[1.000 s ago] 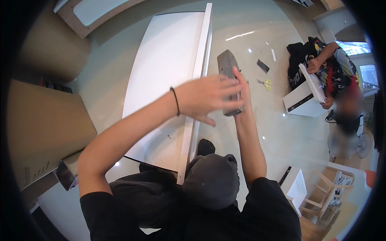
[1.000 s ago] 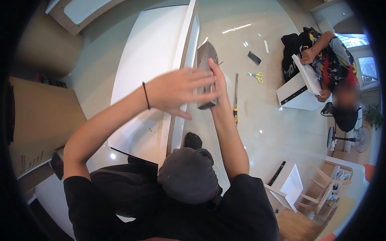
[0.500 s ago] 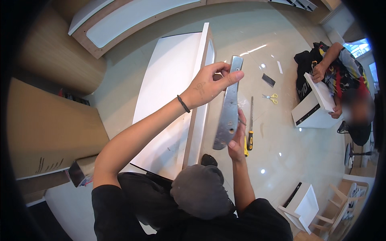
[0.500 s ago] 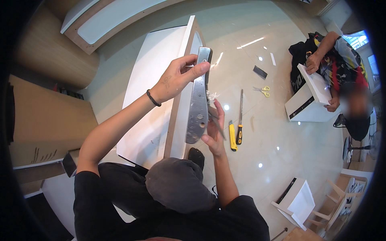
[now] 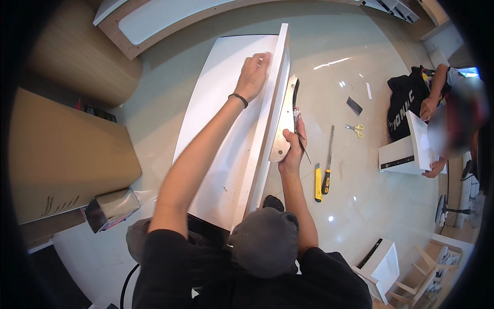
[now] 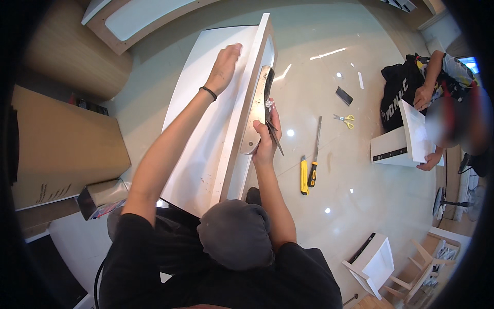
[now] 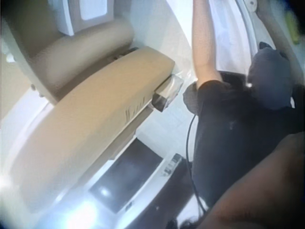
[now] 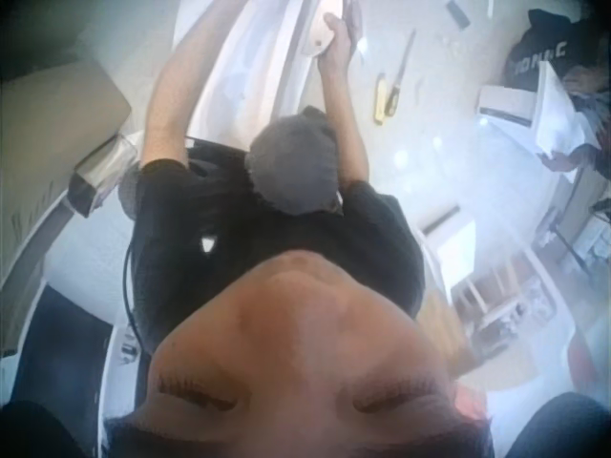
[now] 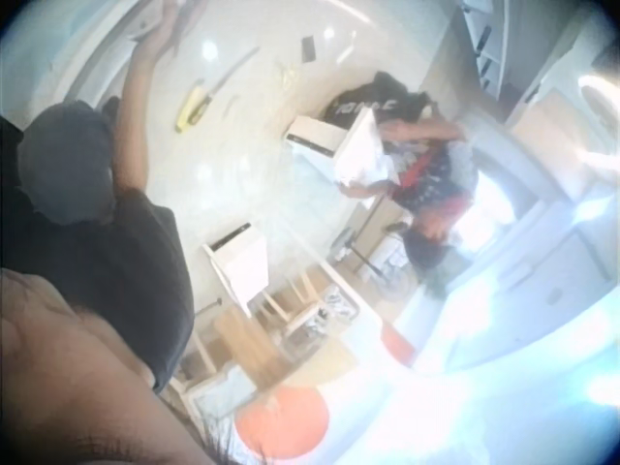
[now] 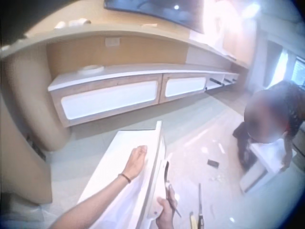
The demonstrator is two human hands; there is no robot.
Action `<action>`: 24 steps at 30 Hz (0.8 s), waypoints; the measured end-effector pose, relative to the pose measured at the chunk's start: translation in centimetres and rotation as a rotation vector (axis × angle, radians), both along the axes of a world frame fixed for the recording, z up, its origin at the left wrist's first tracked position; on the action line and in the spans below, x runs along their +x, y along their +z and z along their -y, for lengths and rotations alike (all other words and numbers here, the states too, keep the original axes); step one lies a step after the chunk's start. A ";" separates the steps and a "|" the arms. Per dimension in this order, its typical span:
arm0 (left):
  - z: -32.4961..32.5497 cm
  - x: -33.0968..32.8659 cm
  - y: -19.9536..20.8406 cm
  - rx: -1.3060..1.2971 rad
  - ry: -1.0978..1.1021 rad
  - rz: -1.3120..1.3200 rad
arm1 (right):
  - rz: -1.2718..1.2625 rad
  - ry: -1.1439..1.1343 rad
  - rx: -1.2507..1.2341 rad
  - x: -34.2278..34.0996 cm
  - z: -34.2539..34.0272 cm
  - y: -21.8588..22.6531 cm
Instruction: The person uses a utility knife to cut a white cable, then picks up a metal edge banding tool and repeatedly presses it along the edge of a white board to apply edge banding. Another person works on a separate board in the background.
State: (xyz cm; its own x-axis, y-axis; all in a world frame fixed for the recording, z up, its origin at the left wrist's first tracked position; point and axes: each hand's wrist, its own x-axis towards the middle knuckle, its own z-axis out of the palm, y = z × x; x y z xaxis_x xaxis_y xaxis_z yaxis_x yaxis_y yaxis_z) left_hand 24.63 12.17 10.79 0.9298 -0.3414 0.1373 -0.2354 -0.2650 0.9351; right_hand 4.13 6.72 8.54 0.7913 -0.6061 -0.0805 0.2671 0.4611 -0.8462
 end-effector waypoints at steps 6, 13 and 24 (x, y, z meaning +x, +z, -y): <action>0.7 -1.4 -7.8 -0.090 0.009 0.200 | -0.177 -0.001 -0.062 1.3 -1.3 -2.1; 0.3 -2.7 -8.1 0.032 -0.021 0.250 | -0.166 -0.016 0.006 4.0 1.0 -3.5; 0.7 -2.7 -7.6 -0.026 0.059 0.229 | -0.267 -0.077 -0.099 13.1 6.1 -1.4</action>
